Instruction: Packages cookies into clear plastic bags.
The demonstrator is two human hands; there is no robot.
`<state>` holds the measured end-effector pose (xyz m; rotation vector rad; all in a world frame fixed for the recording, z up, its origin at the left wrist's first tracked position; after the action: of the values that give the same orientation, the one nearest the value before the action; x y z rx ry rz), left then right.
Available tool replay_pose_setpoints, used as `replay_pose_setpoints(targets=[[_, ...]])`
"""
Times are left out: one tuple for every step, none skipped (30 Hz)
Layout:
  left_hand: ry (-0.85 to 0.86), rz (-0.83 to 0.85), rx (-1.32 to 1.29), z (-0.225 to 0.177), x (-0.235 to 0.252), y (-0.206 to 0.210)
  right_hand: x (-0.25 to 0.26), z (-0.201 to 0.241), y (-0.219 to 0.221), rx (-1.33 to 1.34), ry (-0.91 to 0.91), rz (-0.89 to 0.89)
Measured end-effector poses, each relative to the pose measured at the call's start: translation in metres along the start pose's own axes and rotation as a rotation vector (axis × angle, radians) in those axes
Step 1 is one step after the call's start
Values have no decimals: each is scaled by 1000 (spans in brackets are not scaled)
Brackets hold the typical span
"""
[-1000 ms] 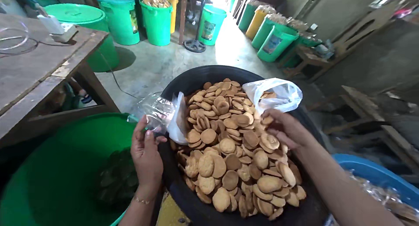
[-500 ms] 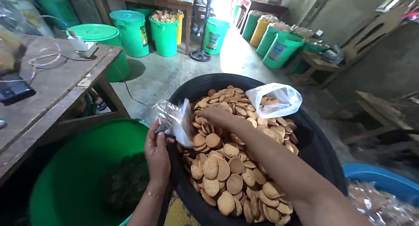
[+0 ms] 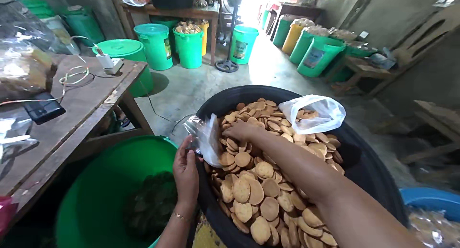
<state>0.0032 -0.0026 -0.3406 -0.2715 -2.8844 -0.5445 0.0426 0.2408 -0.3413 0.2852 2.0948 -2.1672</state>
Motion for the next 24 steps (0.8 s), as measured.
replay_pose_setpoints(targets=[[6, -2, 1, 0, 0, 0, 4, 0, -1, -13, 24, 30], [11, -4, 3, -1, 0, 0, 9, 1, -2, -35, 41, 59], [11, -9, 7, -1, 1, 0, 13, 3, -3, -65, 46, 89], [8, -8, 15, -1, 0, 1, 16, 6, -3, -95, 54, 121], [7, -5, 23, -1, 0, 1, 19, 8, -3, -130, 59, 151], [9, 1, 26, -1, 0, 1, 21, 8, -1, -151, 57, 163], [13, 5, 31, 0, 0, 1, 22, 6, 2, -156, 49, 166], [17, 6, 32, 0, 0, 1, 24, 4, 4, -145, 44, 164], [16, 6, 33, 0, 0, 1, 23, 4, 4, -128, 54, 168], [17, 4, 35, 0, 0, 1, 22, 5, 3, -117, 65, 172], [16, 1, 34, 0, 0, 2, 22, 7, 1, -113, 78, 179], [16, 0, 35, 1, 1, 2, 21, 10, 0, -119, 90, 188], [14, 2, 38, 1, 0, 2, 20, 12, -1, -124, 96, 189], [12, 6, 37, 1, 0, 2, 20, 12, 0, -116, 97, 186], [10, 9, 37, 1, -1, 2, 21, 11, 1, -104, 95, 183], [12, 14, 40, 2, -1, 2, 21, 10, 2, -96, 96, 184], [12, 16, 41, 2, -1, 2, 21, 10, 2, -106, 94, 192], [12, 16, 42, 2, -1, 2, 21, 10, 3, -129, 93, 202], [13, 15, 46, 2, -2, 3, 20, 11, 3, -153, 94, 208], [13, 14, 50, 2, -2, 3, 19, 13, 2, -165, 100, 214], [13, 11, 50, 2, -2, 3, 18, 15, 1, -167, 107, 220], [13, 9, 50, 2, -2, 3, 17, 17, -1, -159, 116, 218], [17, 12, 49, 2, -1, 3, 15, 18, -3, -152, 119, 204], [25, 17, 48, 2, -1, 3, 13, 19, -6, -147, 116, 175]])
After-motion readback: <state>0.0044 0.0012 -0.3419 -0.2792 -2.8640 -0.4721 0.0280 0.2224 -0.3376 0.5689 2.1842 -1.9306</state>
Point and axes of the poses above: each hand's wrist, its own x-axis towards the middle knuckle, its own y-axis out of the palm, z = x × y, the point moved 3 cm from there along x, towards the middle knuckle, and after that the axes turned 15 degrees about -z, right-handed, at the moved point
